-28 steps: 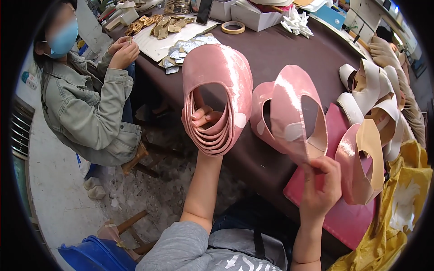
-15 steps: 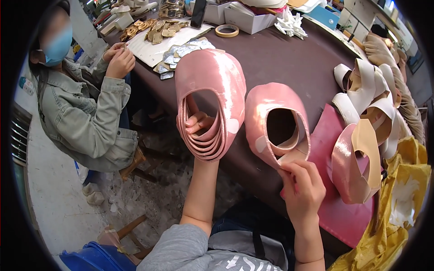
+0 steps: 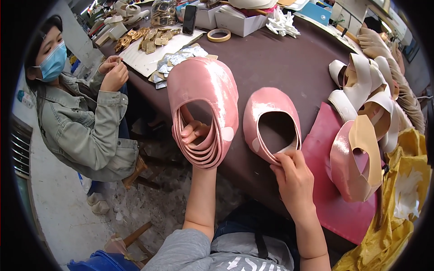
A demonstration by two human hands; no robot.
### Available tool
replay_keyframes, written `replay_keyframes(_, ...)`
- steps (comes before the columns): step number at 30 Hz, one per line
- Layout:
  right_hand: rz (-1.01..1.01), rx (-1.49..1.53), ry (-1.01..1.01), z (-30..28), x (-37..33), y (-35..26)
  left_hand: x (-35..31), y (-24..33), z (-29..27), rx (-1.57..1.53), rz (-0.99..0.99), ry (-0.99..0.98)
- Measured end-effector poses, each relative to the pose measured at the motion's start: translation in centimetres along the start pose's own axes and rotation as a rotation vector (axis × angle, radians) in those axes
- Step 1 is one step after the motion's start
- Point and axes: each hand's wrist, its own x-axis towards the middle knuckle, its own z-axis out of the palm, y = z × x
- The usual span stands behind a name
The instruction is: Applying glue and assembling inner linings to shoe uppers on a workbench.
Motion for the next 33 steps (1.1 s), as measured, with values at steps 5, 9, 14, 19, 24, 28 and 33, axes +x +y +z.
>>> replay_keyframes(5, -0.008, 0.201, 0.138, -0.5, -1.0, 0.9, -0.6, 1.6, -1.0, 0.033, -0.064, -0.073)
replay_keyframes(9, 0.082, 0.347, 0.246, -1.2, -1.7, 1.3, -0.5, 2.3, -1.7, 0.001, -0.018, 0.020)
replay_keyframes(14, 0.091, 0.194, 0.306, -0.8, -0.9, -1.8, -0.1, 8.1, -6.6, -0.473, -0.708, -0.422)
replay_keyframes(19, -0.126, 0.436, 0.083, 0.7, -1.4, -5.1, -3.3, 7.7, -7.2, -0.687, -0.827, -0.449)
replay_keyframes(24, -0.240, 0.308, 0.093, 2.1, -3.5, -4.6, -4.2, 7.7, -5.8, -0.516, -0.619, -0.408)
replay_keyframes(28, -0.081, -0.007, 0.321, 0.4, -1.5, -3.2, -4.7, 7.9, -4.1, -0.340, -0.446, -0.388)
replay_keyframes(33, -0.016, -0.217, 0.137, 0.5, 0.3, -0.6, -4.4, 6.0, -3.9, -0.415, -0.318, -0.333)
